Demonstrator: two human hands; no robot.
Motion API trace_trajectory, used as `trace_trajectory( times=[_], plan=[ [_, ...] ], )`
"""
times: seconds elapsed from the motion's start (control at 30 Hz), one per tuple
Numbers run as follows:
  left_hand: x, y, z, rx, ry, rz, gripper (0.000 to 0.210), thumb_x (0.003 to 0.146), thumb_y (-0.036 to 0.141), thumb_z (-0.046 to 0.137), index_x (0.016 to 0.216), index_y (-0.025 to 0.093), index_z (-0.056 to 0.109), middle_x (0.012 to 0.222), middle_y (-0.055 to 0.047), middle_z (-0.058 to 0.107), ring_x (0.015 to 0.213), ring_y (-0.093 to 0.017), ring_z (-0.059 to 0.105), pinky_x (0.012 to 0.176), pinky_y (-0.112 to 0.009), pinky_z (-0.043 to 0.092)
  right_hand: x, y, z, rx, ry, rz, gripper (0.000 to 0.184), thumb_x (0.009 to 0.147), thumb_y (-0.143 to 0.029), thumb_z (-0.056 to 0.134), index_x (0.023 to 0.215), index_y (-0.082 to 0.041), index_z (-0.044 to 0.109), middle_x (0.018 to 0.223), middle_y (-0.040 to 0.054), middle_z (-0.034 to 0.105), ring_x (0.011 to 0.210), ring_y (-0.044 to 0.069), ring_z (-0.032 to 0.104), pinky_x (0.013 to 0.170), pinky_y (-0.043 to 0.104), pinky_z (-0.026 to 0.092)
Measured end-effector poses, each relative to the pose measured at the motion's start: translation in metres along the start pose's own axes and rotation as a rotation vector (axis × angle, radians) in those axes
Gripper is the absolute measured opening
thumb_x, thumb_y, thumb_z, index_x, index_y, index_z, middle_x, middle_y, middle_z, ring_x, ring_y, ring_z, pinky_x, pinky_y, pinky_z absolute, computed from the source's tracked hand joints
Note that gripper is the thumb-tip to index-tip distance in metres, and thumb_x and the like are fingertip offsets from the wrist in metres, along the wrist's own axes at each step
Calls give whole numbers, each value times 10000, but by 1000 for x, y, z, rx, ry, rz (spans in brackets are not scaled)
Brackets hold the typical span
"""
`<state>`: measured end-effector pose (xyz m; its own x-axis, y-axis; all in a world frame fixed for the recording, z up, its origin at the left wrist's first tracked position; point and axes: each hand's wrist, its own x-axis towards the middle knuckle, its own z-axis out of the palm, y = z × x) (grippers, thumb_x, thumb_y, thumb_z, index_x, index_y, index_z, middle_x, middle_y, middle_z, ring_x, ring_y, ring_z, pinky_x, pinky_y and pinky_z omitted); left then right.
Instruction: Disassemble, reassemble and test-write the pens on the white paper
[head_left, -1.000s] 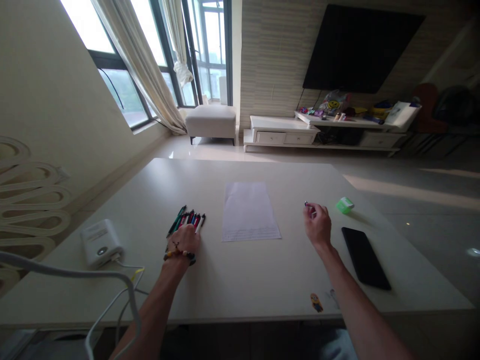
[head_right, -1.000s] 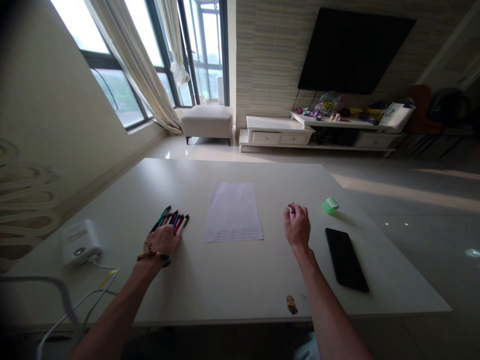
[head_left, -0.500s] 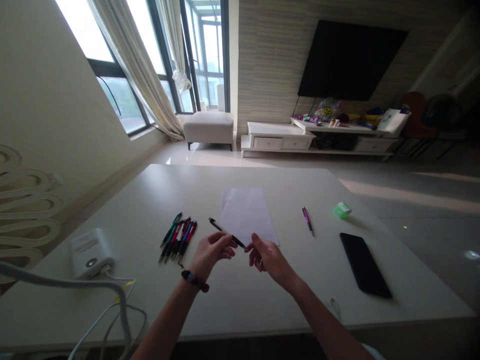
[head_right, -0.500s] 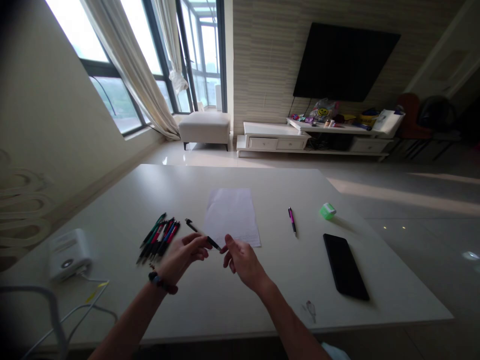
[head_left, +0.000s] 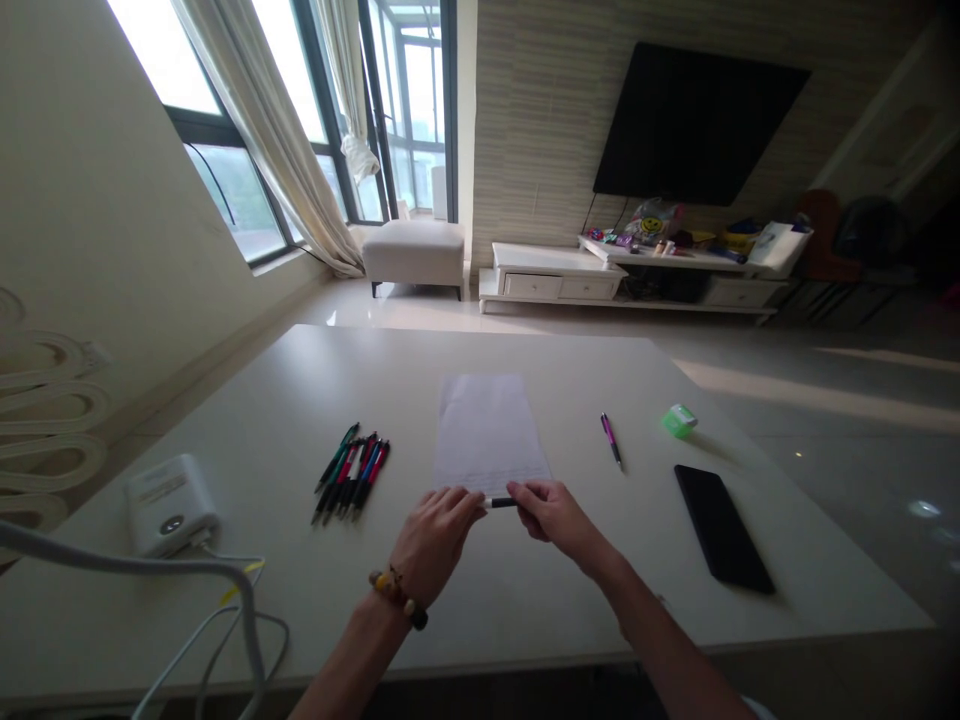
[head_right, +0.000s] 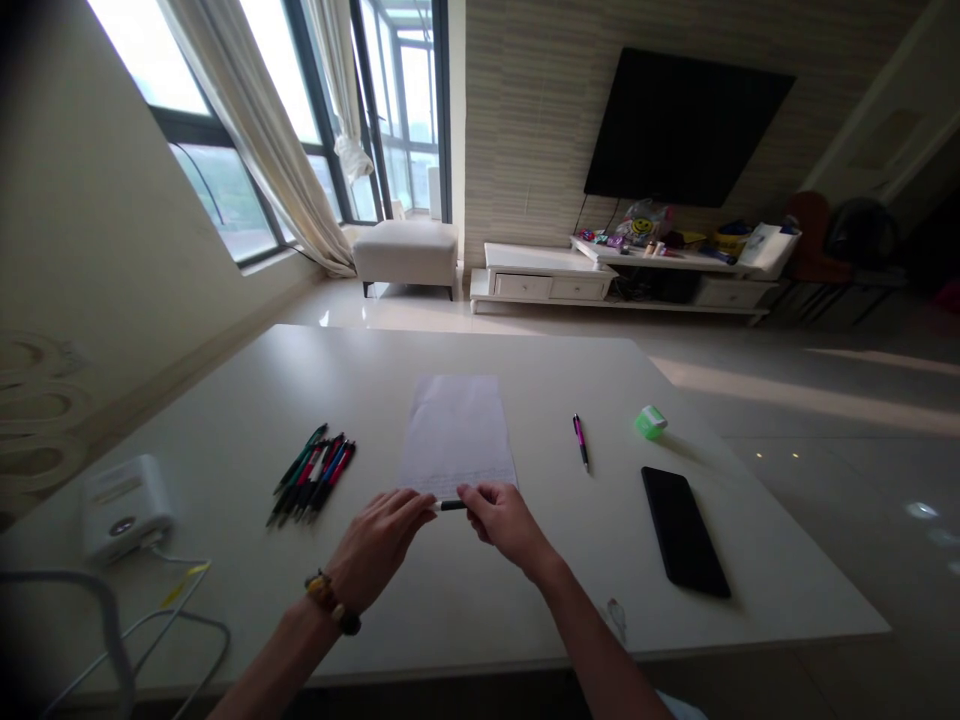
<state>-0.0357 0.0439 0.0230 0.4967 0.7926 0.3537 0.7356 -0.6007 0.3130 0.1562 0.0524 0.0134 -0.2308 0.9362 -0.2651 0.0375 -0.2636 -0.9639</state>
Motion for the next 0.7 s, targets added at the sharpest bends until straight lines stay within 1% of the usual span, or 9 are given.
trace_trajectory(
  times=[0.07,0.17,0.23,0.3,0.4,0.47,0.53,0.63,0.7],
  plan=[
    [-2,2,4,21,21,-13,166,919,254,439,990,215,584,850,-18,634,775,-144,577,707,-274,463,4,7,10,77,70,95,537,714,-639,556,473,-175,432,357,-59,384,318,46,295,350,201,171],
    [-4,3,7,28,51,10,157,919,226,440,989,207,578,846,-20,624,787,-145,562,717,-269,458,5,15,27,268,134,186,550,681,-659,571,465,-185,395,312,-84,314,290,28,217,342,189,109],
    [-5,4,8,42,67,39,159,916,216,445,1001,200,578,838,-23,624,787,-151,555,728,-281,456,3,18,36,403,187,206,519,648,-635,620,512,-185,400,342,-91,331,310,23,223,350,175,107],
    [-7,7,10,74,94,66,176,915,212,444,1028,194,578,843,-30,627,780,-158,552,729,-299,450,0,20,42,476,208,230,493,638,-605,644,543,-185,405,370,-88,348,330,26,242,357,169,111],
    [-10,14,12,92,116,70,202,918,205,429,1042,195,588,838,-37,634,764,-165,559,717,-307,435,-2,23,48,518,207,203,473,656,-564,633,527,-195,366,365,-102,291,333,24,195,364,180,93],
    [-11,19,13,46,97,6,218,920,214,411,1012,202,608,810,-36,633,744,-161,569,687,-286,422,-2,23,49,523,212,150,472,664,-540,625,514,-202,331,372,-109,257,343,24,174,373,189,96],
    [-11,22,11,-65,50,-134,246,922,247,397,921,204,639,757,-24,627,680,-143,568,623,-253,402,-2,22,48,467,230,111,479,677,-526,617,502,-206,306,389,-102,256,354,29,192,383,196,119],
    [-7,22,7,-348,-99,-348,334,904,324,425,719,180,662,572,11,567,537,-115,520,519,-221,360,-3,21,44,248,221,10,491,731,-515,580,464,-203,311,386,-78,282,364,43,238,397,218,175],
    [-5,20,6,-479,-153,-399,362,886,356,457,651,167,658,511,18,539,513,-112,508,508,-215,361,-3,22,42,138,205,-47,511,761,-536,542,439,-201,329,368,-64,294,360,53,251,398,233,191]
  ],
)
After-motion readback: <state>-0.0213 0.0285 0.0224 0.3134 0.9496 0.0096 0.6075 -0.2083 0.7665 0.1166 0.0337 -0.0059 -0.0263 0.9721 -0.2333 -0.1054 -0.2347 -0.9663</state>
